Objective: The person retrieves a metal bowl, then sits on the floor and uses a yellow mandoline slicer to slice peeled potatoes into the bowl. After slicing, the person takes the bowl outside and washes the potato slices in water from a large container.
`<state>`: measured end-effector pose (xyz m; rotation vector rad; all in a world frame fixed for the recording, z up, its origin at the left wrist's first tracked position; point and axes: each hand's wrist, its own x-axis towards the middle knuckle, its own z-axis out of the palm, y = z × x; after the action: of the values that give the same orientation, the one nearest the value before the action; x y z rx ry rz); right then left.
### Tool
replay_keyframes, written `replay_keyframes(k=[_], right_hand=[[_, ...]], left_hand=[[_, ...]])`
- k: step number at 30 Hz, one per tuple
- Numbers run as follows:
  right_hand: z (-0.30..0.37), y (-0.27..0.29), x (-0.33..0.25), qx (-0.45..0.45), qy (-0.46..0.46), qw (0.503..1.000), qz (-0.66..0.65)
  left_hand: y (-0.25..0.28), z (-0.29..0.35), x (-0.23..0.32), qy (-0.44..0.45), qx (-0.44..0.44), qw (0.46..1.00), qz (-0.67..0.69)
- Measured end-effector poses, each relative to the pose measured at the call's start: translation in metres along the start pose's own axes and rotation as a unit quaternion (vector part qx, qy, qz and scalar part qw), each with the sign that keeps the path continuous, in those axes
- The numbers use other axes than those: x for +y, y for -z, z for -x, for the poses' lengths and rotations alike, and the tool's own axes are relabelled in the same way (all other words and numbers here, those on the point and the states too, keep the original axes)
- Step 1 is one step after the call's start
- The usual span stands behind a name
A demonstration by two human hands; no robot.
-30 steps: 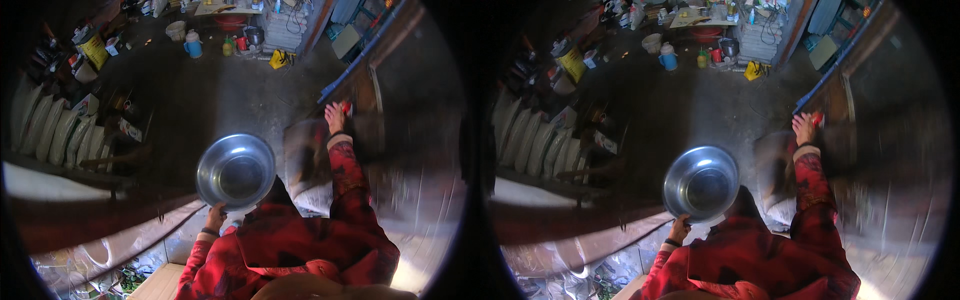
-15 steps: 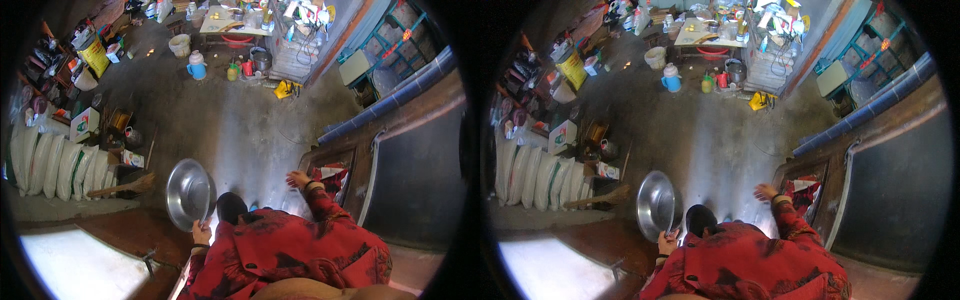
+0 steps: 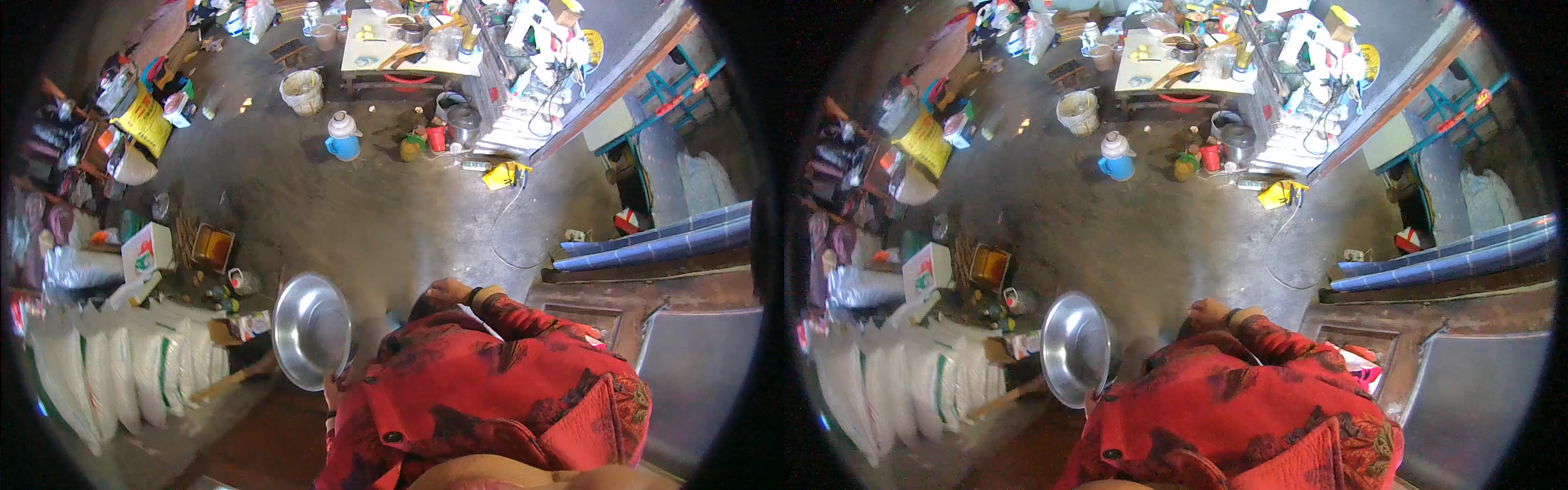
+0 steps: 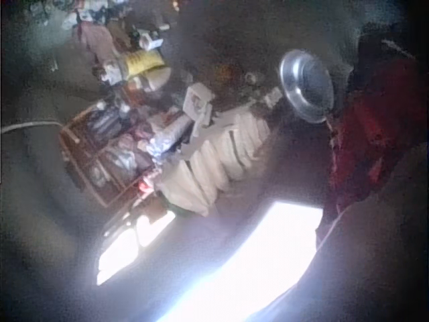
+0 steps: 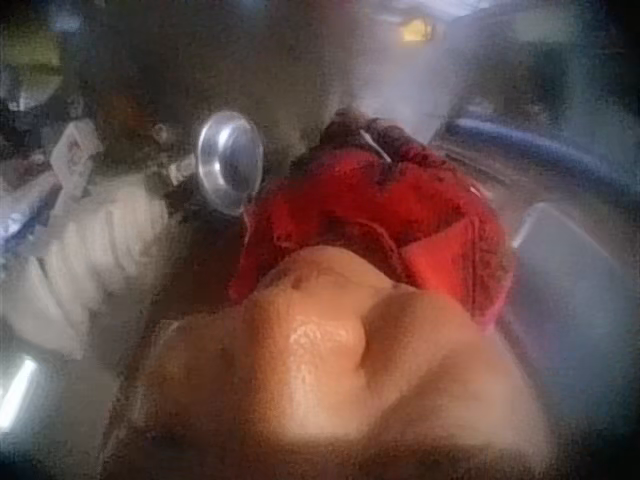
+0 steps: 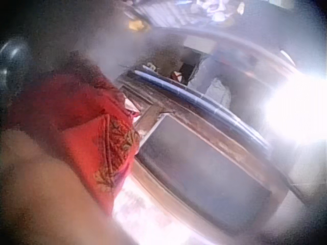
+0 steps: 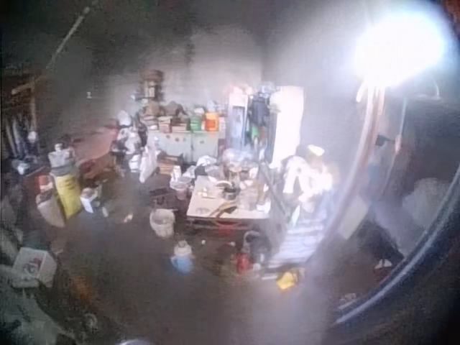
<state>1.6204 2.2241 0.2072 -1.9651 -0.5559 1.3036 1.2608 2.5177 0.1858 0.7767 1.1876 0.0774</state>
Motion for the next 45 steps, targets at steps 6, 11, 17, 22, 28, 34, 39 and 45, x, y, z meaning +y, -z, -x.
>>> replay_keyframes(k=[6,11,17,22,28,34,39,45], right_hand=[[-0.131,0.056,-0.107,-0.011,-0.014,0.982,-0.186],[-0.278,0.128,-0.224,-0.038,0.013,0.973,-0.229],[-0.433,0.194,-0.317,-0.047,-0.058,0.970,-0.233],[-0.561,0.232,-0.349,0.007,0.123,0.975,-0.186],[-0.718,0.280,-0.379,0.207,-0.022,0.894,-0.396],[-0.881,0.345,-0.377,0.361,0.111,0.891,-0.252],[-1.002,0.414,-0.357,0.347,-0.125,0.658,-0.657],[-1.034,0.422,-0.335,0.147,-0.361,0.698,-0.601]], left_hand=[[-0.036,-0.150,0.116,0.126,-0.033,0.986,0.101],[-0.034,-0.279,0.193,0.034,-0.029,0.998,-0.054],[-0.120,-0.361,0.352,-0.037,-0.032,0.991,-0.121],[-0.198,-0.426,0.575,-0.251,-0.153,0.834,-0.468],[-0.357,-0.522,0.790,-0.057,-0.151,0.967,-0.198],[-0.363,-0.649,0.845,-0.036,-0.193,0.920,-0.339],[-0.236,-0.709,0.805,-0.100,-0.090,0.776,-0.617],[-0.171,-0.666,0.802,0.133,-0.011,0.872,-0.471]])
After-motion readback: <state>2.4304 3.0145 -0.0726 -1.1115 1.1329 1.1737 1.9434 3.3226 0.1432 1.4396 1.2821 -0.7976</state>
